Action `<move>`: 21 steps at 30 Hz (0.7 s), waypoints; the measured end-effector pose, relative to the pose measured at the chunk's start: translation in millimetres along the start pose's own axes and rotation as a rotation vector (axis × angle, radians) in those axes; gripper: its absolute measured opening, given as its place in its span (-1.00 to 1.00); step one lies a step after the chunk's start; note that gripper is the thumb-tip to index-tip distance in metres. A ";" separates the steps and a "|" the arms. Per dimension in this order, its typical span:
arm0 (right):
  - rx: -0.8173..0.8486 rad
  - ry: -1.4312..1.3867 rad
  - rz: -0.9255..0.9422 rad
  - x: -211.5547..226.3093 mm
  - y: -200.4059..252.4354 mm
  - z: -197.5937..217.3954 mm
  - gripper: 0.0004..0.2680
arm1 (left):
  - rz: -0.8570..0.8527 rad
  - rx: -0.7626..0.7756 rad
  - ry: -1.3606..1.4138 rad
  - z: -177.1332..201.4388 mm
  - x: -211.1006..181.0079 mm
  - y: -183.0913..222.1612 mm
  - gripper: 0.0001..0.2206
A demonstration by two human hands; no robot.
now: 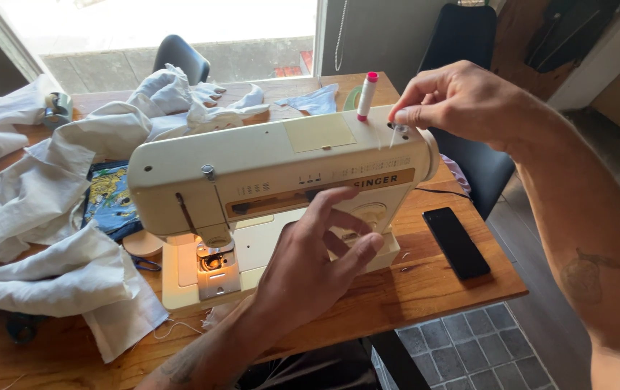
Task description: Threading a sewing machine and sewing pieces of white fabric
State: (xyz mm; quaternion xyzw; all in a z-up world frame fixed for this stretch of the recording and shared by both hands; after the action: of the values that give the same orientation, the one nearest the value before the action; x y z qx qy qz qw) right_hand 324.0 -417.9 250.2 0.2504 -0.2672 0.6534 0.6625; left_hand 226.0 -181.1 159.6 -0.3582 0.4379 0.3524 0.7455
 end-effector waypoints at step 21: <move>-0.101 0.499 0.747 131.4 83.4 -38.1 -0.81 | -0.254 0.079 -0.496 27.9 1.3 84.9 -0.38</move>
State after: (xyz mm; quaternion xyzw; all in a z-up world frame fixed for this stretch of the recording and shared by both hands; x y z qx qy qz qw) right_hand 242.1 -294.0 310.3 -0.0609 -0.2030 0.8742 0.4368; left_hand 166.4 -115.3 149.3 -0.2839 0.2072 0.3158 0.8813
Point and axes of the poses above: each hand's wrist, its own y-axis away from the middle knuckle, its own z-axis out of the back of the hand, x = y × z, the point moved 10 cm from there along -y, towards the middle knuckle
